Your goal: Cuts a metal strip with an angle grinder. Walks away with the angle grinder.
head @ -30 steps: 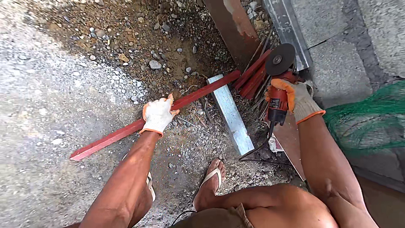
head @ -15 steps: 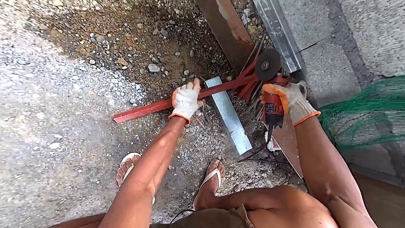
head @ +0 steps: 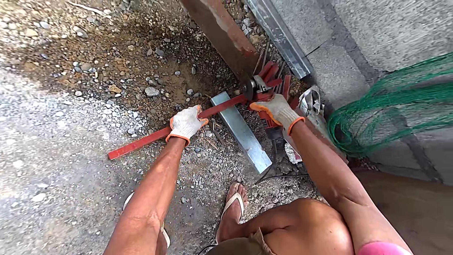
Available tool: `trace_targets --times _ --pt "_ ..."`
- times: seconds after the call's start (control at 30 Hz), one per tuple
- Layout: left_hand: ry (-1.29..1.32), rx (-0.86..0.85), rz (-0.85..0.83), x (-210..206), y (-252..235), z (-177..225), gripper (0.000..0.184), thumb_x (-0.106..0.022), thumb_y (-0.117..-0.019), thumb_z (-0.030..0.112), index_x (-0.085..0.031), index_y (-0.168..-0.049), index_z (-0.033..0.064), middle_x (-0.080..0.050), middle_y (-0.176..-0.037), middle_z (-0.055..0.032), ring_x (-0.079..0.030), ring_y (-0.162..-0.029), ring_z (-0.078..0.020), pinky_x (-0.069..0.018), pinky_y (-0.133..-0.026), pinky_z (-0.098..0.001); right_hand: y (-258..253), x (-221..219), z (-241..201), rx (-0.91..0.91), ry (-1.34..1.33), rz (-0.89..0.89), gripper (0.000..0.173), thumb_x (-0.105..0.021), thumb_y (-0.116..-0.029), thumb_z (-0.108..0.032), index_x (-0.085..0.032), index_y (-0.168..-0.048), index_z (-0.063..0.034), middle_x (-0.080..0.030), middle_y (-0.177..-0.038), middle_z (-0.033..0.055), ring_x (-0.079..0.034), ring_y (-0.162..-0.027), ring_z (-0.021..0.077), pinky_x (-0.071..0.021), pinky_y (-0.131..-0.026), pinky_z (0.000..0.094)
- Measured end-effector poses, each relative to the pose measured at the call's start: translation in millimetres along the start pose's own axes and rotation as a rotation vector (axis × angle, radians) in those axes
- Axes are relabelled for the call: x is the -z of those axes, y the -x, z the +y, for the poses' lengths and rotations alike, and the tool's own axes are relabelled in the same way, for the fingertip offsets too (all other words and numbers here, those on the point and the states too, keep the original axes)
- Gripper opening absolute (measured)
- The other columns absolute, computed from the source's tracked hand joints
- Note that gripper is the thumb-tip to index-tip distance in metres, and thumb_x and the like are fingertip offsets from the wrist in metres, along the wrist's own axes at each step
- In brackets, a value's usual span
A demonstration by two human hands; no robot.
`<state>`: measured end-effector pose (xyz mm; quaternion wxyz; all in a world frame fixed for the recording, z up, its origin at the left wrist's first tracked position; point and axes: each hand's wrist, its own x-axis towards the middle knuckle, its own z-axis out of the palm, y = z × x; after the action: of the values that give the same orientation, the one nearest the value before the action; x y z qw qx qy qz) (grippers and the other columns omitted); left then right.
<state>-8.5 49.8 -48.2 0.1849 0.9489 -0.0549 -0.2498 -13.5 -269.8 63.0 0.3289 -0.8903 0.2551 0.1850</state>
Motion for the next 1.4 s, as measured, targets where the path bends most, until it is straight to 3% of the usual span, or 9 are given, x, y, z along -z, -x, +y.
trace_targets --times 0.07,0.13,0.23,0.43,0.67,1.0,1.17,1.4 --pt "0.008 -0.03 0.0 -2.9 -0.6 1.2 0.067 -0.073 -0.0888 0.056 -0.057 -0.146 0.0238 -0.067 -0.131 -0.0137 -0.069 -0.11 -0.0395 -0.0551 -0.086 -0.0675 0.1 -2.9 1.6 0.004 0.038 -0.011 0.067 -0.092 -0.0657 -0.056 -0.07 -0.11 -0.0099 -0.074 -0.093 0.0081 -0.072 -0.085 0.0224 -0.0596 -0.08 0.0511" --pt "0.007 -0.046 -0.007 -0.2 -0.4 4.5 0.071 -0.071 -0.0919 0.051 -0.05 -0.153 0.0227 -0.068 -0.132 -0.0138 -0.069 -0.112 -0.039 -0.0544 -0.089 -0.0666 0.5 -5.3 1.0 0.018 0.061 -0.024 0.068 -0.091 -0.066 -0.057 -0.07 -0.109 -0.0095 -0.074 -0.094 0.0084 -0.071 -0.086 0.0228 -0.059 -0.08 0.0517" --pt "0.003 -0.042 -0.035 1.6 -1.6 9.9 0.064 -0.067 -0.0946 0.048 -0.051 -0.151 0.0227 -0.073 -0.119 -0.0164 -0.07 -0.107 -0.0405 -0.0541 -0.087 -0.0664 -0.2 -6.3 -0.4 0.023 0.095 -0.027 0.07 -0.09 -0.0668 -0.059 -0.069 -0.11 -0.0076 -0.073 -0.093 0.0097 -0.071 -0.086 0.0244 -0.0585 -0.08 0.0527" --pt "-0.092 0.001 -0.066 2.7 -1.9 17.4 0.054 -0.064 -0.0966 0.045 -0.057 -0.142 0.0171 -0.073 -0.106 -0.0213 -0.071 -0.099 -0.045 -0.0546 -0.079 -0.067 -0.8 -8.7 -3.4 0.024 0.081 -0.044 0.065 -0.09 -0.0681 -0.056 -0.069 -0.109 -0.0087 -0.073 -0.092 0.0089 -0.071 -0.084 0.023 -0.0583 -0.078 0.0508" --pt "-0.091 -0.033 -0.023 -1.5 -1.8 16.8 0.046 -0.063 -0.0974 0.045 -0.063 -0.133 0.0157 -0.073 -0.106 -0.0198 -0.071 -0.1 -0.0436 -0.0542 -0.079 -0.0659 -3.9 -13.2 -4.2 0.024 0.123 -0.073 0.069 -0.088 -0.0689 -0.059 -0.069 -0.111 -0.0075 -0.073 -0.093 0.0112 -0.071 -0.085 0.0256 -0.0582 -0.079 0.0534" --pt "-0.128 0.001 -0.041 -2.2 -1.3 22.6 0.048 -0.061 -0.0993 0.047 -0.06 -0.136 0.0165 -0.073 -0.106 -0.0204 -0.071 -0.099 -0.044 -0.0543 -0.078 -0.0655 -5.3 -14.3 -3.3 0.033 0.11 -0.081 0.065 -0.089 -0.0681 -0.056 -0.07 -0.11 -0.0103 -0.073 -0.093 0.008 -0.071 -0.084 0.0225 -0.0593 -0.079 0.05" --pt "-0.087 -0.011 -0.048 -1.5 -3.7 18.3 0.042 -0.063 -0.098 0.048 -0.066 -0.124 0.015 -0.074 -0.104 -0.0188 -0.071 -0.098 -0.0426 -0.0544 -0.078 -0.0661 -8.9 -16.9 -1.3 0.036 0.106 -0.08 0.064 -0.089 -0.0679 -0.056 -0.07 -0.109 -0.0105 -0.073 -0.091 0.0081 -0.072 -0.083 0.0224 -0.0594 -0.078 0.0507" --pt "-0.078 -0.005 -0.041 -2.9 -4.7 17.6 0.045 -0.063 -0.0982 0.051 -0.065 -0.125 0.0147 -0.074 -0.103 -0.0195 -0.071 -0.098 -0.0429 -0.0543 -0.079 -0.0662 -8.5 -16.6 -4.9 0.034 0.115 -0.085 0.064 -0.089 -0.0686 -0.057 -0.07 -0.108 -0.0099 -0.073 -0.091 0.0089 -0.071 -0.082 0.0229 -0.059 -0.077 0.0507"
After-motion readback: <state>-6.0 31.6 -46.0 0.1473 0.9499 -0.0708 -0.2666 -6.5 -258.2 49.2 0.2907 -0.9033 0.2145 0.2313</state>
